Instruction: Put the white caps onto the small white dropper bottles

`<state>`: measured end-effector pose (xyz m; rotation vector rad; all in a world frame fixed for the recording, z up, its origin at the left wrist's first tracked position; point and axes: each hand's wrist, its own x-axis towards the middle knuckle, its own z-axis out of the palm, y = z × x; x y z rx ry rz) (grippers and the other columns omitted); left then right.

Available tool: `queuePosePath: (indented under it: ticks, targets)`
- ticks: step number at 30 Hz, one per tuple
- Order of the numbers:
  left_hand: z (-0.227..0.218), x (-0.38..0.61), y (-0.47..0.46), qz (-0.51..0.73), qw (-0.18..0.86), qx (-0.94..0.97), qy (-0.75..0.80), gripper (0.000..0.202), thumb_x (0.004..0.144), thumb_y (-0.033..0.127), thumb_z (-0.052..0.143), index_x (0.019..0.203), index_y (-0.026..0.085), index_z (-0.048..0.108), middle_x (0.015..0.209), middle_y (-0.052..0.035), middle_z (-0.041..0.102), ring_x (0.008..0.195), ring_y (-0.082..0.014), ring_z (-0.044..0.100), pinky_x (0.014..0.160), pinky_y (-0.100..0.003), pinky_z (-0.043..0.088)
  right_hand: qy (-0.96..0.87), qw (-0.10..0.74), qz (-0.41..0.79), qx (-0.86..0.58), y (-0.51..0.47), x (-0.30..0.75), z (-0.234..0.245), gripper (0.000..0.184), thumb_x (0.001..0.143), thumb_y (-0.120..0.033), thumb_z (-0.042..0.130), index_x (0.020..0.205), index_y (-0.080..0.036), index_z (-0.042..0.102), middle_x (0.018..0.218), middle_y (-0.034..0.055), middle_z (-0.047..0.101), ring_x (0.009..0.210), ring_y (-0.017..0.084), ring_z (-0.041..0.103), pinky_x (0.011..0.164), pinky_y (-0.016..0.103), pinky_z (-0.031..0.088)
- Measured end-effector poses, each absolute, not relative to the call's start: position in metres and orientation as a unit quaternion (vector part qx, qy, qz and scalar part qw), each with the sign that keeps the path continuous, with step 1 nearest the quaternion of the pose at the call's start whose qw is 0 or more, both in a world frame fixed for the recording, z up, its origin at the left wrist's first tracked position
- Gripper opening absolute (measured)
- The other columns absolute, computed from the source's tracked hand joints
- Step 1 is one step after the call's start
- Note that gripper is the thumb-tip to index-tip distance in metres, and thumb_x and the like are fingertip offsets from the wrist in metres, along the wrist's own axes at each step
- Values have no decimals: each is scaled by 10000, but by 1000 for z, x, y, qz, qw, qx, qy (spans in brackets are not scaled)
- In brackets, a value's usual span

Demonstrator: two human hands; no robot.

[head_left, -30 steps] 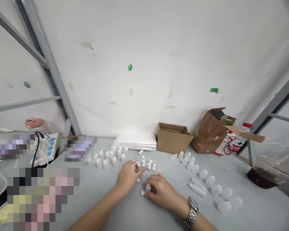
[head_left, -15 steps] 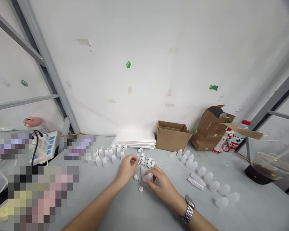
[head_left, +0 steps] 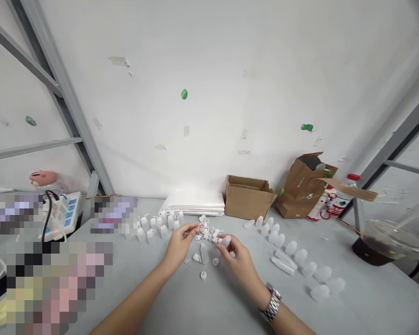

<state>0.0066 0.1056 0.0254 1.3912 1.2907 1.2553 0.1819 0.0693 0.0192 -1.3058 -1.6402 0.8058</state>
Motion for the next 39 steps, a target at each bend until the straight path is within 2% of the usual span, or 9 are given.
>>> queuePosePath:
  ticks: [2,4,8,12,16,20,25,31,39]
  targets:
    - [26,9,104,496,424,558,513,235,671,346,544,785,166,643,829,-52,701,807,-202,624,769,-336,473,-667,422,294,-540,70,182,20,281,765,-433,537,732,-158,589,629,-9,530,589,135,476,560,238,382]
    - [26,10,102,489,434,563,505,221,669,346,547,760,169,644,804,-48,702,784,-197,623,752,-327,476,-672,414,302,-535,69,181,20,296,766,-433,534,675,-155,579,590,-21,497,560,126,459,535,231,370]
    - [29,13,98,468,452,592,476,218,691,349,536,746,169,646,716,-34,682,699,-176,608,709,-313,477,-662,416,385,-491,70,180,19,296,813,-418,471,894,-161,596,619,-28,517,520,116,489,525,228,397]
    - [30,14,93,453,442,625,457,238,731,354,511,775,177,665,730,-36,664,688,-167,588,708,-305,466,-670,443,313,-506,70,183,21,305,812,-401,487,1005,-197,607,686,-7,526,601,134,478,584,242,402]
    - [29,13,91,443,413,650,459,236,761,350,496,805,187,662,801,-50,647,766,-173,583,746,-299,452,-684,426,274,-524,71,185,23,267,813,-402,489,872,-198,650,654,-12,476,610,136,450,581,238,379]
    - [29,12,91,462,388,664,441,227,768,375,501,747,192,634,911,-75,626,918,-186,562,823,-302,434,-690,408,276,-530,70,184,22,298,809,-431,487,790,-183,650,640,-14,475,597,133,447,570,235,371]
    - [36,13,87,464,459,642,403,228,758,400,517,706,192,593,1139,-92,589,1124,-209,485,943,-348,377,-686,417,272,-530,70,183,22,307,804,-441,492,791,-183,657,626,-15,473,587,133,442,563,236,372]
    - [36,14,82,461,537,603,368,188,760,362,543,674,194,550,1148,-92,605,1115,-213,508,964,-366,360,-688,422,261,-529,68,182,22,254,799,-398,515,817,-192,662,636,-11,491,588,133,452,562,233,375]
    - [37,15,79,460,545,599,364,267,795,425,470,678,194,533,1083,-84,643,1080,-222,531,942,-365,375,-704,389,249,-539,65,175,20,212,786,-333,549,685,-172,644,616,-9,480,579,133,445,557,236,352]
